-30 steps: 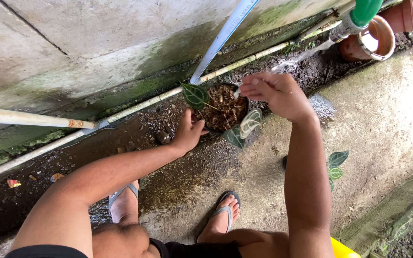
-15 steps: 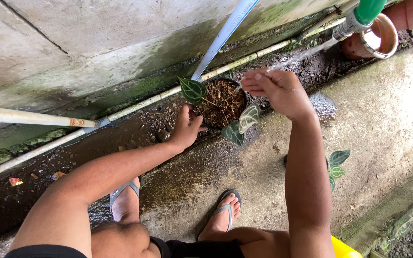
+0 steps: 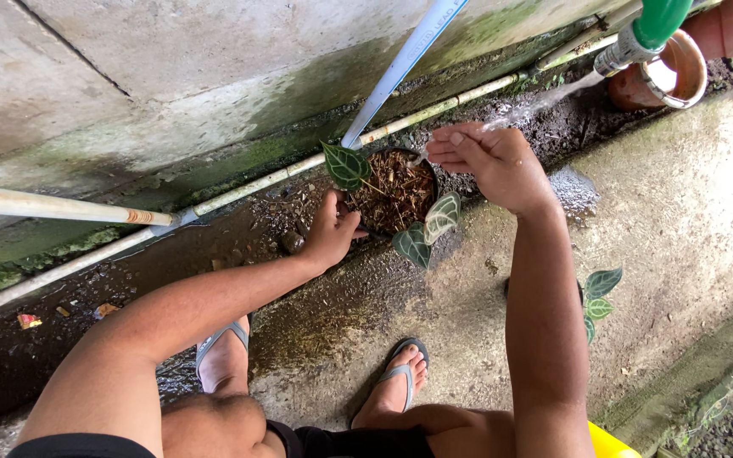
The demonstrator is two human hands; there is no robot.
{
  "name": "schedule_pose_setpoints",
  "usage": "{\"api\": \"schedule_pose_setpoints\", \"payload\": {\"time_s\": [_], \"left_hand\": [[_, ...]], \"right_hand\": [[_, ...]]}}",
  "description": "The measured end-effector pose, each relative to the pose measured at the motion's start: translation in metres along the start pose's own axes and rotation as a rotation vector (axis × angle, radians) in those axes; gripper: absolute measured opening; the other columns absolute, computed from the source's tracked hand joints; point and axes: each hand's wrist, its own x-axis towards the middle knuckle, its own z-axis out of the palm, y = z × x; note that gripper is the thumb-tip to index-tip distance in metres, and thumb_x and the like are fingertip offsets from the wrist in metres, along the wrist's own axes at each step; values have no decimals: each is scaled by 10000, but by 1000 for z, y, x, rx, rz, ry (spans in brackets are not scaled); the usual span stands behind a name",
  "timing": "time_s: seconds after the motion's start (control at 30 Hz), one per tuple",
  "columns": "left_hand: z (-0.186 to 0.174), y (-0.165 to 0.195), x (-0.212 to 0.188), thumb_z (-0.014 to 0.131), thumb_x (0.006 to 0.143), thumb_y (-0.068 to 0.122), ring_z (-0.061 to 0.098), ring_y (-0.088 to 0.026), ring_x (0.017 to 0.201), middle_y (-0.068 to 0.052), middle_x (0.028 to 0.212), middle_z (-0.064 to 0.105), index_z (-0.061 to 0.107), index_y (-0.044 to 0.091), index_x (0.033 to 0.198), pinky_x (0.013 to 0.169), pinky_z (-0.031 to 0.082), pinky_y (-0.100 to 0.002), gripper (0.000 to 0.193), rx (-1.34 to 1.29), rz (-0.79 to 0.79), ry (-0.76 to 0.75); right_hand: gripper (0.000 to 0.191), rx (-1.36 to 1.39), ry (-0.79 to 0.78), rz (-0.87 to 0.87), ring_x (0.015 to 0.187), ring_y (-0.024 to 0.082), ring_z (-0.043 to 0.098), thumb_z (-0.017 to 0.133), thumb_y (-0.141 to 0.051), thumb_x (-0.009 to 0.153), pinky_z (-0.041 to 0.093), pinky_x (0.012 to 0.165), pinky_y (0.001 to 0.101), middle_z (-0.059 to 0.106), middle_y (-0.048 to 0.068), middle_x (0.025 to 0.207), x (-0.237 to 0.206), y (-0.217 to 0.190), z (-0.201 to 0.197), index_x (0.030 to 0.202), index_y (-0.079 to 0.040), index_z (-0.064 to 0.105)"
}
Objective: The person carries potted anthurium plants one at a time to an outdoor tap, holds each pot under running water from a hose to wet the soil, and uses their hands to adjust the leaves and the potting mix. They work on several pots in turn along the concrete drain edge.
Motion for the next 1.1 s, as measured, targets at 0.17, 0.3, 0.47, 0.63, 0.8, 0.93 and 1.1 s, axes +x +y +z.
{"api": "schedule_pose_setpoints", "payload": {"time_s": [0.17,0.3,0.47,0.63,0.8,0.93,1.1], "left_hand": [[-1,-3,3,515,990,42,640,-202,875,-95,988,457,368,21,1318,786,667,-369,360,-11,20,-2],[-2,-10,4,507,997,36,628,-211,893,-89,1002,454,366,32,1324,799,667,-385,356,-12,46,-19],[-2,-12,5,503,1010,40,629,-216,905,-91,1003,450,364,24,1321,818,650,-397,341,-8,73,-28],[0,-5,4,503,955,53,646,-186,850,-36,1084,519,320,69,1421,753,678,-360,501,69,55,-6],[4,-4,2,514,974,79,655,-201,838,-102,1005,506,376,25,1402,742,698,-360,452,144,62,-45],[9,-8,3,523,977,95,664,-193,853,-96,975,517,425,4,1339,757,652,-358,386,175,103,-64],[8,-5,8,514,974,111,641,-190,769,-69,920,509,422,33,1299,690,682,-355,347,154,133,-61]], "right_hand": [[278,6,38,37,1057,253,771,509,-89,1079,657,941,359,763,200,1116,-2,6,-1,1233,68,679],[280,29,60,3,1064,257,764,517,-86,1078,656,952,356,757,201,1123,-2,9,-2,1247,77,670],[286,43,60,17,1061,266,770,519,-84,1073,658,960,363,758,211,1126,-2,6,-3,1256,83,663],[286,-1,54,-13,1070,260,766,503,-72,1069,656,963,361,749,208,1148,-2,4,0,1263,69,659],[281,82,70,-24,1072,255,768,508,-70,1069,654,975,354,753,207,1146,1,6,6,1258,67,664],[283,78,70,6,1074,248,761,500,-80,1076,645,976,347,753,203,1145,3,7,5,1261,60,662],[291,-51,46,29,1054,251,776,508,-104,1067,654,964,344,763,191,1131,-1,4,-1,1232,55,689]]}}
